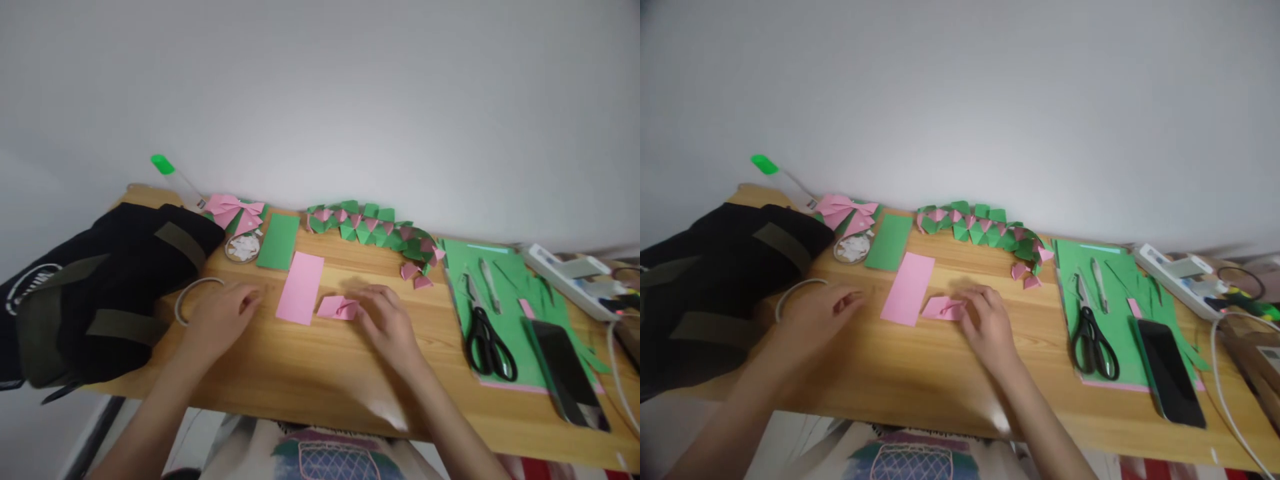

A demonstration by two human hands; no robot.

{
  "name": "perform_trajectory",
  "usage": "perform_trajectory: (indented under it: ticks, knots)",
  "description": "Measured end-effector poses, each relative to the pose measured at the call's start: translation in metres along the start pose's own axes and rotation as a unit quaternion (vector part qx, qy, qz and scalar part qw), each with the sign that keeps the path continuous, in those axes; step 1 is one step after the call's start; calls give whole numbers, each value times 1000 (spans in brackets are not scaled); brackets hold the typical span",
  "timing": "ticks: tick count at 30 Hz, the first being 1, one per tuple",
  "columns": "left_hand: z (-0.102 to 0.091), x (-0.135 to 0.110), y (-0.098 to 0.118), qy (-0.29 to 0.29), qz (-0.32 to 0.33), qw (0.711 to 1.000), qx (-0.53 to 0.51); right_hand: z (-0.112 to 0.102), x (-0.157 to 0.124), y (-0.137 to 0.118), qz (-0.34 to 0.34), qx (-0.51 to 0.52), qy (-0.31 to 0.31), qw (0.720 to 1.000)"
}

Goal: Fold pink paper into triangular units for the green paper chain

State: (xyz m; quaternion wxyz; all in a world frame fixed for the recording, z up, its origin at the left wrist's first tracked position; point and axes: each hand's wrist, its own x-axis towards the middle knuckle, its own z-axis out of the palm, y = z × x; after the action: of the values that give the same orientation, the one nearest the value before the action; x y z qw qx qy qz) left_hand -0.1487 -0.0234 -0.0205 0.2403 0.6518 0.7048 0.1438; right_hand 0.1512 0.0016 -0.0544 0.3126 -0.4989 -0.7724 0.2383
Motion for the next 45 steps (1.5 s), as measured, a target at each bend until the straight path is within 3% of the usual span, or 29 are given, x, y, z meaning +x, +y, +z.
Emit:
perform_trajectory:
  ticks: [3,8,11,14,18,23,26,28,32,38,41,45]
  knots:
    - [-1,-6,-8,-11,0,1000,12,-5,14,-19,-7,-45,-44,998]
    - [14,-4,4,-83,39,996,-10,13,58,-48,-17,-122,-193,973]
    - [5,-7,-3,-49,7,999,17,26,75,-64,-29,-145,-251,956]
    - [-12,-17,-25,1,-64,996,56,37,81,-80,-65,-123,-301,944]
    - [-22,-29,-48,-7,-92,995,35,59,88,-99,-112,-60,-334,934]
    - [-30,-35,-40,-57,-7,991,-124,72,101,-110,-170,38,-311,934]
    - [-40,-33,-24,-81,43,907,-411,58,106,-114,-218,123,-247,936]
    - [-43,-29,-13,-79,60,870,-483,43,106,-115,-252,159,-180,937]
    - [-38,-20,7,-47,103,859,-499,21,99,-118,-224,119,-123,959]
    - [-32,-21,30,-57,199,870,-447,9,87,-116,-165,79,-123,975]
    - [-29,-22,34,-47,220,884,-410,4,83,-114,-167,26,-110,979]
    - [-26,-20,41,-77,216,896,-381,-2,77,-110,-158,-23,-105,982]
